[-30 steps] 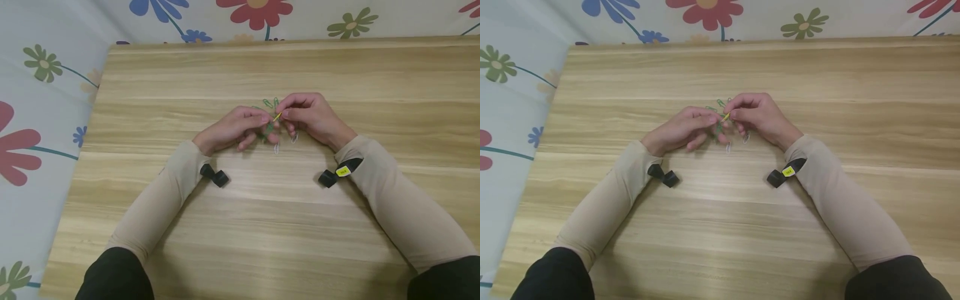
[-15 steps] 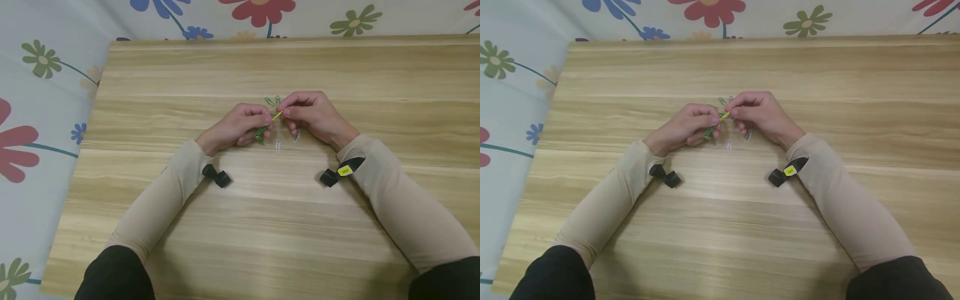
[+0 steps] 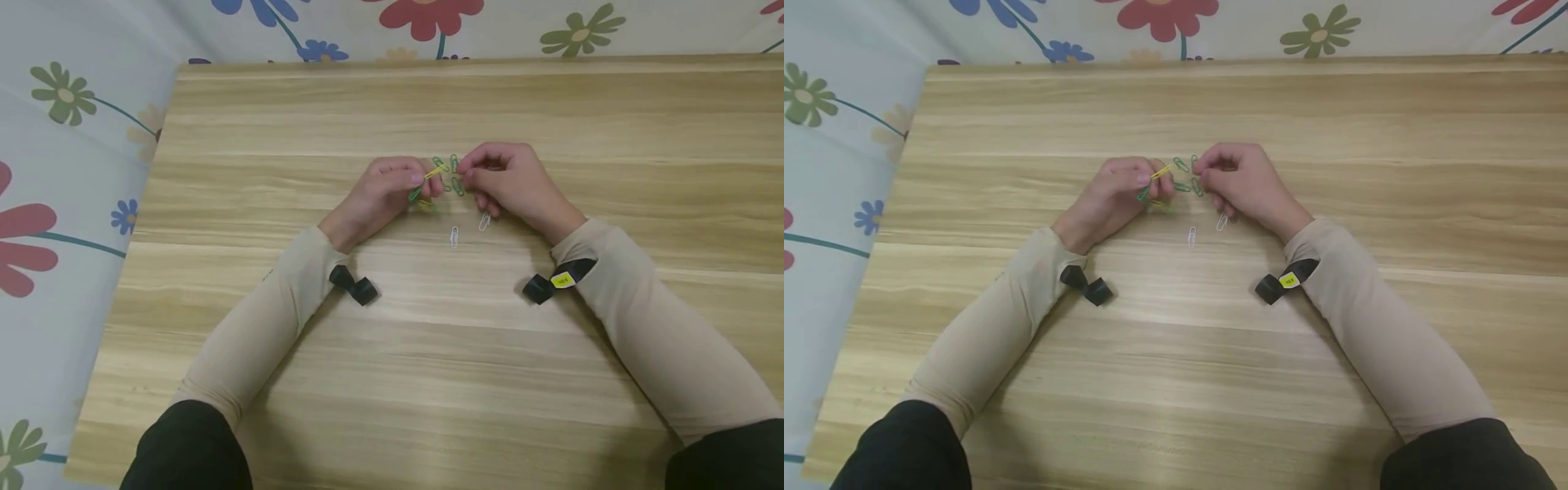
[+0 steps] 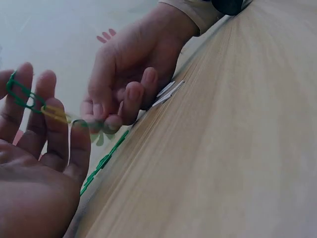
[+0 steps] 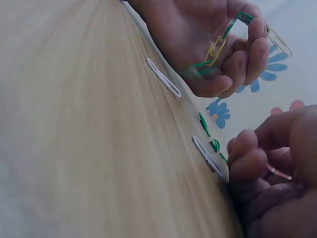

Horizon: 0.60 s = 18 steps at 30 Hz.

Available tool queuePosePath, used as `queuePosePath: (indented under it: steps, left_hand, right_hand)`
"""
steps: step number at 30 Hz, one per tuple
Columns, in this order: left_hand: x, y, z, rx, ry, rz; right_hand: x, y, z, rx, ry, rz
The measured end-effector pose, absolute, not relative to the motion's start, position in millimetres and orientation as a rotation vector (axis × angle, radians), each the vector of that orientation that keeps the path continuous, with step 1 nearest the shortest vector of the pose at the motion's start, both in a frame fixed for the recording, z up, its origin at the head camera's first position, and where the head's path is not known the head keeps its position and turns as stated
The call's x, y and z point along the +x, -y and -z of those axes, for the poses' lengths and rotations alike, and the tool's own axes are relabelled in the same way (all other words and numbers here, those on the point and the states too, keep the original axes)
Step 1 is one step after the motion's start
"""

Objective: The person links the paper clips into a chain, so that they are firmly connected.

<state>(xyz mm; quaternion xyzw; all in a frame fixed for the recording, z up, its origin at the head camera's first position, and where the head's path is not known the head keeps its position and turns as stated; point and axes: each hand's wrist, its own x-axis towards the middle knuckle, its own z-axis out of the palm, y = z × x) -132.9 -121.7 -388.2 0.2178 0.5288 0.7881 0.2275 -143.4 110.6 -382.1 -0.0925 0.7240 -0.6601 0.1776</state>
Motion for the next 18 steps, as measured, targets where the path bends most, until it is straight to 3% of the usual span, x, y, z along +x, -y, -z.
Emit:
queuePosePath:
  steps: [18]
  left_hand:
    - [-130.8, 123.2, 385.5, 0.403, -1.290, -2.145]
  right_hand:
    - [-142.8, -101.2, 372.2, -0.462, -2.566, 1.117]
